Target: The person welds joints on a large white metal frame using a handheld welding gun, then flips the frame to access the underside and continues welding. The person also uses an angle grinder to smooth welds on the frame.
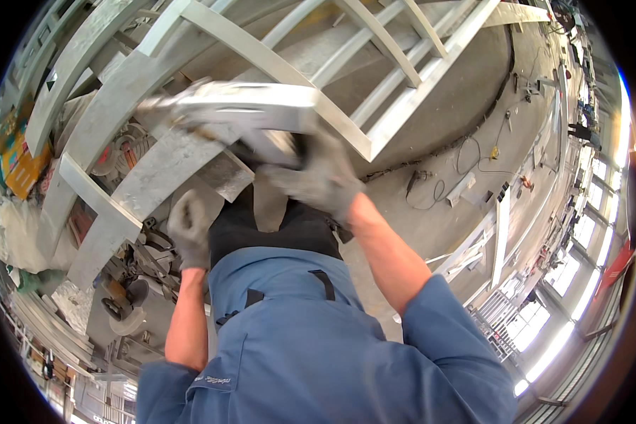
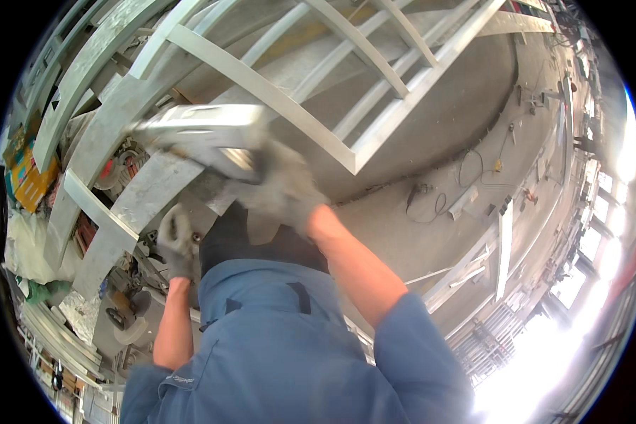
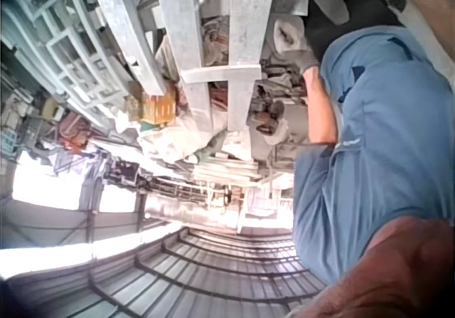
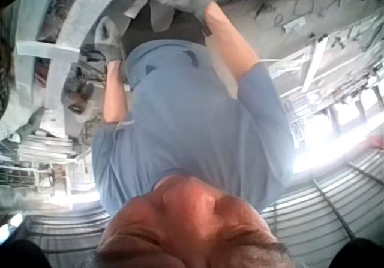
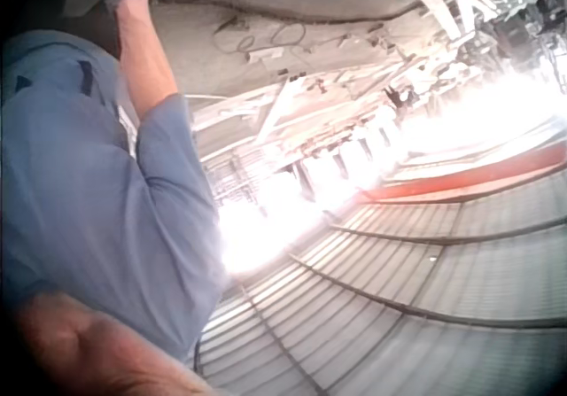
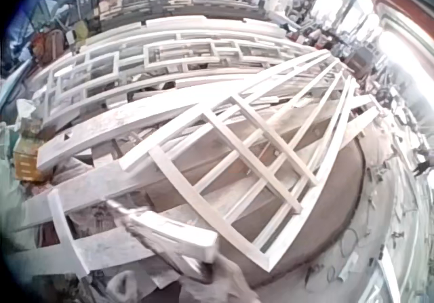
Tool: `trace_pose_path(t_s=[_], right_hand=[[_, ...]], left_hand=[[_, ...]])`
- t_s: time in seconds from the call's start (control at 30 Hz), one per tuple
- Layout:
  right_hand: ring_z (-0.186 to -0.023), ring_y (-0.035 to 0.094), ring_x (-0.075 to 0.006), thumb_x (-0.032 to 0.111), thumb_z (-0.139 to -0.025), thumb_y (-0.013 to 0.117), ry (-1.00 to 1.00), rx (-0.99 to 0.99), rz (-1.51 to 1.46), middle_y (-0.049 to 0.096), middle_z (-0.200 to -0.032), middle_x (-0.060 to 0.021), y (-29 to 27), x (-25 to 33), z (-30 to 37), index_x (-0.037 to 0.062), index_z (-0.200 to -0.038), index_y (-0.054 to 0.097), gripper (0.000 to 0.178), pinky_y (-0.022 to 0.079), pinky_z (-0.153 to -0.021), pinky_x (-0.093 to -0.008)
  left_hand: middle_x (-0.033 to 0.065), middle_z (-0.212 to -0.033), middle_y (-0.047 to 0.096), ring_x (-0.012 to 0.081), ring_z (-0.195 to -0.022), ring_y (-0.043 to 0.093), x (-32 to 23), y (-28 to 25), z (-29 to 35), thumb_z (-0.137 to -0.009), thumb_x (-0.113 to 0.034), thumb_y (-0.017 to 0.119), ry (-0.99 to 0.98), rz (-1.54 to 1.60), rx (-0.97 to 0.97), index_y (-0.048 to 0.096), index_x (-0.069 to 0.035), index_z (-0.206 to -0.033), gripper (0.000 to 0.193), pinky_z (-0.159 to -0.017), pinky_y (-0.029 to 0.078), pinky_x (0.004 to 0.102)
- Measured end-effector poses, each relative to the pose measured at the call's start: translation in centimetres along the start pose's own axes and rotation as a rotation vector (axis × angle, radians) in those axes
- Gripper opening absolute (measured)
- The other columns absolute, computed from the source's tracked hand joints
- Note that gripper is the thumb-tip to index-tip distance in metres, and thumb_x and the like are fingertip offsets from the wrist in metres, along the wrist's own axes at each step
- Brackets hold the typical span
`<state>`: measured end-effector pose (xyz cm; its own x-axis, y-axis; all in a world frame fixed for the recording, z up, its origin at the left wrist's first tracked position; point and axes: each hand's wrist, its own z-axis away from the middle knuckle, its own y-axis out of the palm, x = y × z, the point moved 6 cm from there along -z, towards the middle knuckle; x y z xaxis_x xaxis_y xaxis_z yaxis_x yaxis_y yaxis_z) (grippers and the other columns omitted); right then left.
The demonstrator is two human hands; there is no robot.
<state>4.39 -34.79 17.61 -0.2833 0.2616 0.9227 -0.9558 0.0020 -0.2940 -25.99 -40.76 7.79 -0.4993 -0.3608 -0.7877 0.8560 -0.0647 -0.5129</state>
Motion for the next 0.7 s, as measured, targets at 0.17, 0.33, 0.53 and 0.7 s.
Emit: trace_pose_path(t_s=[0.17,0.33,0.53,0.7], right_hand=[[-0.098,0.067,-0.0170,0.009,-0.089,0.073,0.383,-0.290,-0.281,0.069,-0.111,-0.0126,-14.7,-3.9,13.3,-0.0021,-0.136,0.053,0.052,0.055,-0.088,-0.0342],[-0.089,0.068,-0.0159,0.044,-0.103,0.055,0.199,-0.651,-0.499,0.071,-0.108,-0.0137,-24.2,-8.9,25.1,-0.0030,-0.140,0.049,0.060,0.054,-0.078,-0.0266],[-0.074,0.069,-0.0158,0.052,-0.096,0.064,0.189,-0.660,-0.330,0.072,-0.099,-0.0141,-27.0,-12.7,32.2,-0.0066,-0.136,0.052,0.072,0.053,-0.065,-0.0255],[-0.072,0.068,-0.0187,0.050,-0.092,0.068,0.209,-0.604,-0.486,0.071,-0.095,-0.0146,-24.6,-16.7,34.1,-0.0112,-0.131,0.056,0.073,0.054,-0.066,-0.0283]], left_hand=[[0.0190,-0.114,0.073,0.0258,-0.105,0.071,-7.3,17.7,2.5,-0.095,-0.038,0.067,-0.082,-0.006,0.566,0.067,0.001,-0.123,0.048,-0.091,0.054,0.0347],[0.0146,-0.108,0.070,0.0244,-0.098,0.068,-6.0,34.8,3.0,-0.089,-0.041,0.076,0.252,-0.127,0.663,0.058,0.001,-0.133,0.063,-0.086,0.055,0.0357],[0.0046,-0.104,0.065,0.0151,-0.083,0.061,-5.6,40.2,4.7,-0.086,-0.022,0.081,-0.402,0.657,0.442,0.057,-0.003,-0.125,0.049,-0.068,0.049,0.0312],[0.0097,-0.114,0.064,0.0184,-0.100,0.062,-5.7,39.7,4.6,-0.085,-0.020,0.081,-0.241,0.428,0.432,0.051,-0.001,-0.129,0.056,-0.082,0.050,0.0323]])
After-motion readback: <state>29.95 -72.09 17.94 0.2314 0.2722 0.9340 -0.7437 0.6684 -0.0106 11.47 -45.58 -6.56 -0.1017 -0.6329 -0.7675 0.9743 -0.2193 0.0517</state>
